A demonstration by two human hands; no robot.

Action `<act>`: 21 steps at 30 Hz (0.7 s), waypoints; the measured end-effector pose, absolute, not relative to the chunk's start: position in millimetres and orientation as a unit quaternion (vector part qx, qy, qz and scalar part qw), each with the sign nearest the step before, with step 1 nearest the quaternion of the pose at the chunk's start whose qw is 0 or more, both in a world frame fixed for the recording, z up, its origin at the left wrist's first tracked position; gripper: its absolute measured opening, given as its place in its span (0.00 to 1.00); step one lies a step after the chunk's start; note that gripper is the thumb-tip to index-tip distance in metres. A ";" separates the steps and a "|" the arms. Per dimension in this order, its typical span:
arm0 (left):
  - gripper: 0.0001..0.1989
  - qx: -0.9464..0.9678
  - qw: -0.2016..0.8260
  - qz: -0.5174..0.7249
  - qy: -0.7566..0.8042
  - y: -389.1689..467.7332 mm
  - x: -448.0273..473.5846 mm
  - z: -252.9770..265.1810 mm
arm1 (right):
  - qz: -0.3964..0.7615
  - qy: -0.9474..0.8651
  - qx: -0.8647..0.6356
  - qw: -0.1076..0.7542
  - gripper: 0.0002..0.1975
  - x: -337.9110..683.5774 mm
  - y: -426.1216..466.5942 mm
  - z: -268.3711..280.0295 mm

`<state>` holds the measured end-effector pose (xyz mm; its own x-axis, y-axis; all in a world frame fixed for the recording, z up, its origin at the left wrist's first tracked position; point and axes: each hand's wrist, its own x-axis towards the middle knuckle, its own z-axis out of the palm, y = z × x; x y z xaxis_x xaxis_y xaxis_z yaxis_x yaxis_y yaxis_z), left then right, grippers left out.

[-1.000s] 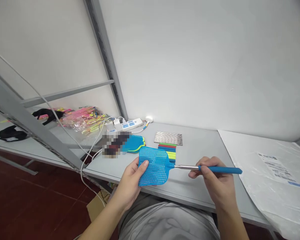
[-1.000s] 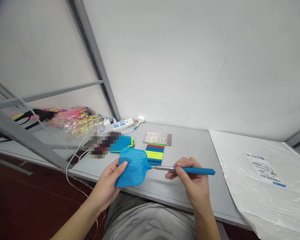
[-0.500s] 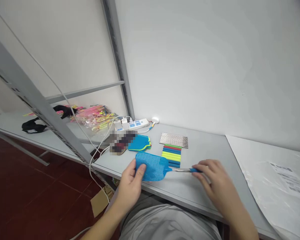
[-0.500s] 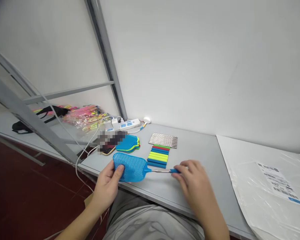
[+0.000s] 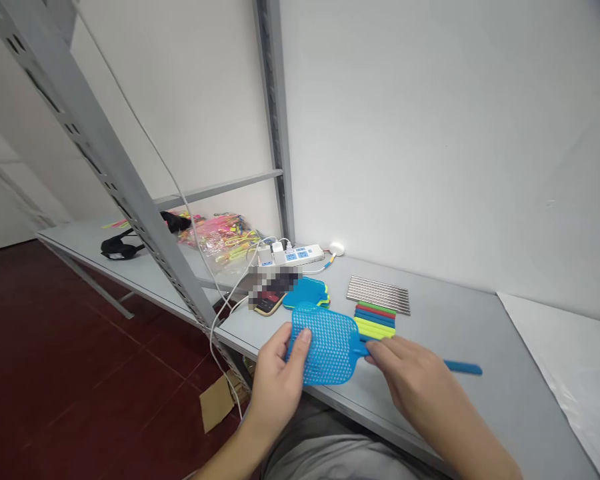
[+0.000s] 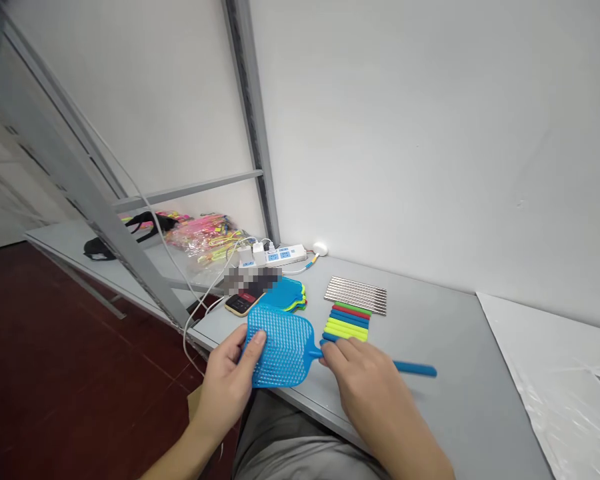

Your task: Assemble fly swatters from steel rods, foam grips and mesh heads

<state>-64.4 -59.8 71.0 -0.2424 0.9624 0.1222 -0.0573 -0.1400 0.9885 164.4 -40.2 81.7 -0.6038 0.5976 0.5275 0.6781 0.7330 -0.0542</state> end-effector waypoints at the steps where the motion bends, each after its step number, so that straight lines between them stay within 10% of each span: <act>1: 0.12 0.390 0.443 0.629 0.506 -54.7 -74.0 74.7 | -0.101 -0.893 -0.351 0.264 0.14 166.9 -27.9 89.5; 6: 0.10 0.159 0.450 0.736 0.480 -38.0 -107.3 79.7 | -0.190 -0.842 -0.401 0.308 0.11 188.7 29.2 129.2; 15: 0.20 0.271 0.558 0.696 0.361 -33.8 -65.7 47.5 | 0.262 -0.857 -0.397 0.197 0.12 120.6 19.3 142.6; 21: 0.21 0.312 0.419 0.677 0.518 -10.7 -81.1 19.2 | 0.125 -0.942 -0.235 0.207 0.10 116.6 60.4 126.0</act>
